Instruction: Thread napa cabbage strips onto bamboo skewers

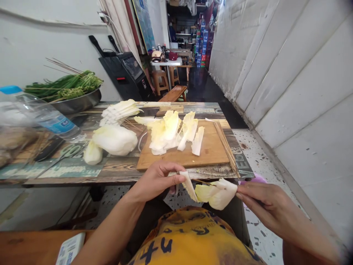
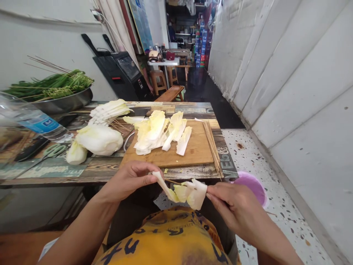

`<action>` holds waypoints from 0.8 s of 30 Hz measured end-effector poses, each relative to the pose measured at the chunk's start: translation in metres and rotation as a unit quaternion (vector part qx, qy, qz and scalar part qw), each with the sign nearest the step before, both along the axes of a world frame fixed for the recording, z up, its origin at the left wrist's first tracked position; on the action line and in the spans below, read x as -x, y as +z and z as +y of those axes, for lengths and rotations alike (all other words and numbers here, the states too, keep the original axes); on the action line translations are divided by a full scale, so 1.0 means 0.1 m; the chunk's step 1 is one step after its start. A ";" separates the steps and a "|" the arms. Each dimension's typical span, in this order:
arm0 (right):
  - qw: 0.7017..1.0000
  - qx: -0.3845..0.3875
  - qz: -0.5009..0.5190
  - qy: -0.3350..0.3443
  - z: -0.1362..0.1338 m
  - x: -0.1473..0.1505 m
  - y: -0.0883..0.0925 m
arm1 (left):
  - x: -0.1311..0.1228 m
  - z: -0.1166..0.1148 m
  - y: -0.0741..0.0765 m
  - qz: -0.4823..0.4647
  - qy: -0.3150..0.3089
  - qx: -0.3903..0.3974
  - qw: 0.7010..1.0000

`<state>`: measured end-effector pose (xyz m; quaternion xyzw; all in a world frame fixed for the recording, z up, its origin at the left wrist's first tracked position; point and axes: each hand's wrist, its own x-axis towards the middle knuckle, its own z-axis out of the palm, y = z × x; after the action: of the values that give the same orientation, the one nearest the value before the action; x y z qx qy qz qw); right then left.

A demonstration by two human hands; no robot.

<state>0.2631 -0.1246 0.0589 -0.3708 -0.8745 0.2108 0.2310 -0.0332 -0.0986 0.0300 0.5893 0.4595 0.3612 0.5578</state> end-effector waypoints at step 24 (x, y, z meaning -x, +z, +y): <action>1.000 0.001 0.007 0.002 0.00 0.02 -0.01 | -0.01 0.00 0.01 -0.011 -0.014 0.021 1.000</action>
<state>0.2608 -0.1247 0.0575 -0.3680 -0.8732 0.2146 0.2366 -0.0323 -0.0988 0.0313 0.5798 0.4524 0.3500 0.5802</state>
